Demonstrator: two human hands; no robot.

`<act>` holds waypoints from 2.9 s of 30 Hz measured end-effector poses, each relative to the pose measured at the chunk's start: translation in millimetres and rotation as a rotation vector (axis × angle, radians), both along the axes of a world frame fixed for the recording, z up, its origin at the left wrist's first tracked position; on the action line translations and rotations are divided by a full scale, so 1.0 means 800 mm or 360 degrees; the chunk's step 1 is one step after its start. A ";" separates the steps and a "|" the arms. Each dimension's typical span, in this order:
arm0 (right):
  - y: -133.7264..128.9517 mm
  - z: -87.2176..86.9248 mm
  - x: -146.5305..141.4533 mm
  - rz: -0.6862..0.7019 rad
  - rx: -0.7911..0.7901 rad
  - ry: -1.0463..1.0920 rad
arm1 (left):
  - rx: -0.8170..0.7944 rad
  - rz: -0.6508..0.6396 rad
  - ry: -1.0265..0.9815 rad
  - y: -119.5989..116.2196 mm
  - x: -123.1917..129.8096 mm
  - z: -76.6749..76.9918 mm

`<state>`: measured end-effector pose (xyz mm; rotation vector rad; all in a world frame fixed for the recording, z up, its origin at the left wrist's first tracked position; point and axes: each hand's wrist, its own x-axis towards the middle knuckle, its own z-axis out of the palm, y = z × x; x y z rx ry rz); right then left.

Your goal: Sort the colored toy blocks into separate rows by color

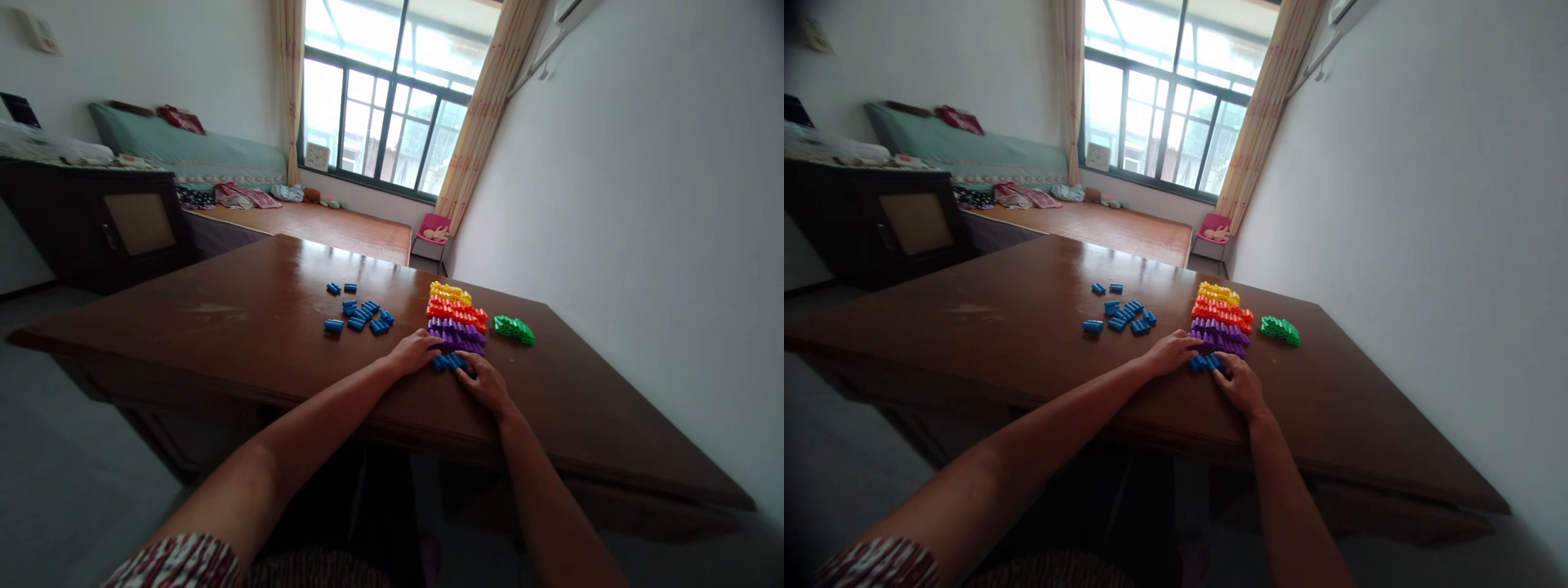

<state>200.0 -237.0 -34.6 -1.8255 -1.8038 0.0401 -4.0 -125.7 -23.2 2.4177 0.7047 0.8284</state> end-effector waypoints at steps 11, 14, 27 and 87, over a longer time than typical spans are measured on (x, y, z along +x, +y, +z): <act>0.000 0.001 -0.003 0.0015 0.0007 0.0078 | 0.0300 -0.0095 0.0108 -0.017 -0.009 -0.008; 0.002 -0.002 0.000 0.0029 0.0068 0.0166 | 0.0275 -0.0077 0.0037 -0.016 -0.007 -0.010; 0.055 -0.018 0.103 -0.0155 0.0266 -0.0415 | 0.0191 0.0117 0.0338 0.069 0.021 -0.001; 0.048 0.040 0.064 0.0378 -0.0124 0.0104 | 0.0095 -0.0270 0.0603 0.072 0.010 0.043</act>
